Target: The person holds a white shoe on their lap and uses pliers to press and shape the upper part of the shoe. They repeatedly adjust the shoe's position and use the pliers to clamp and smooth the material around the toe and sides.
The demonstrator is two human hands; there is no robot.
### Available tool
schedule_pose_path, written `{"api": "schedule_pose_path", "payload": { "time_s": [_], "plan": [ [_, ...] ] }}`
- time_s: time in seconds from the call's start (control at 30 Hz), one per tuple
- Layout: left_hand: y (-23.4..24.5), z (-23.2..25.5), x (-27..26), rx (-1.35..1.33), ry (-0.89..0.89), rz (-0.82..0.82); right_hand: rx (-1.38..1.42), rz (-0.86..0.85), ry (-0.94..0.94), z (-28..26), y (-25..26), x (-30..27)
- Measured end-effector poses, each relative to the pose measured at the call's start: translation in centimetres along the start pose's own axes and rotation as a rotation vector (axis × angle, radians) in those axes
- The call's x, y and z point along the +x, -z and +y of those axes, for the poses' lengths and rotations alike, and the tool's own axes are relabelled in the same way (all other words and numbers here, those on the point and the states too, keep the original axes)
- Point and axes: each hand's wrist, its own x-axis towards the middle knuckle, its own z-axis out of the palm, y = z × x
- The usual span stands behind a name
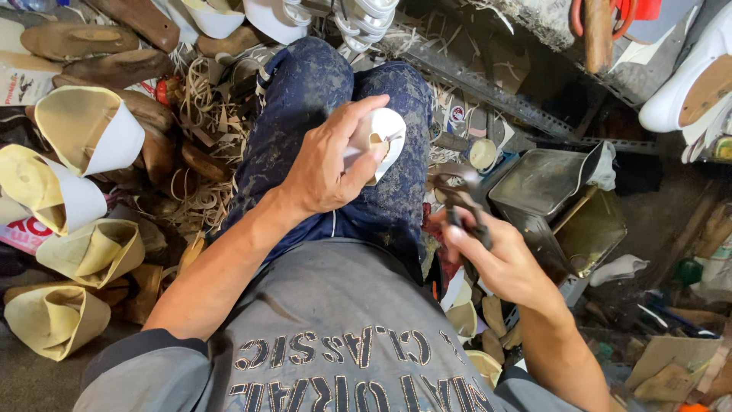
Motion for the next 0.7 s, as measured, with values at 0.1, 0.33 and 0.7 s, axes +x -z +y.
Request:
{"api": "schedule_pose_path", "payload": {
  "time_s": [0.1, 0.33, 0.7],
  "plan": [
    [0.3, -0.3, 0.0, -0.05, 0.037, -0.112, -0.169, 0.05, -0.11, -0.8, -1.1, 0.9],
    [0.0, 0.1, -0.8, -0.037, 0.181, -0.251, -0.125, -0.267, -0.113, -3.3, -0.3, 3.8],
    [-1.2, 0.1, -1.1, 0.01, 0.144, -0.222, 0.184, -0.347, -0.226, -3.1, 2.0, 3.9]
  ]
}}
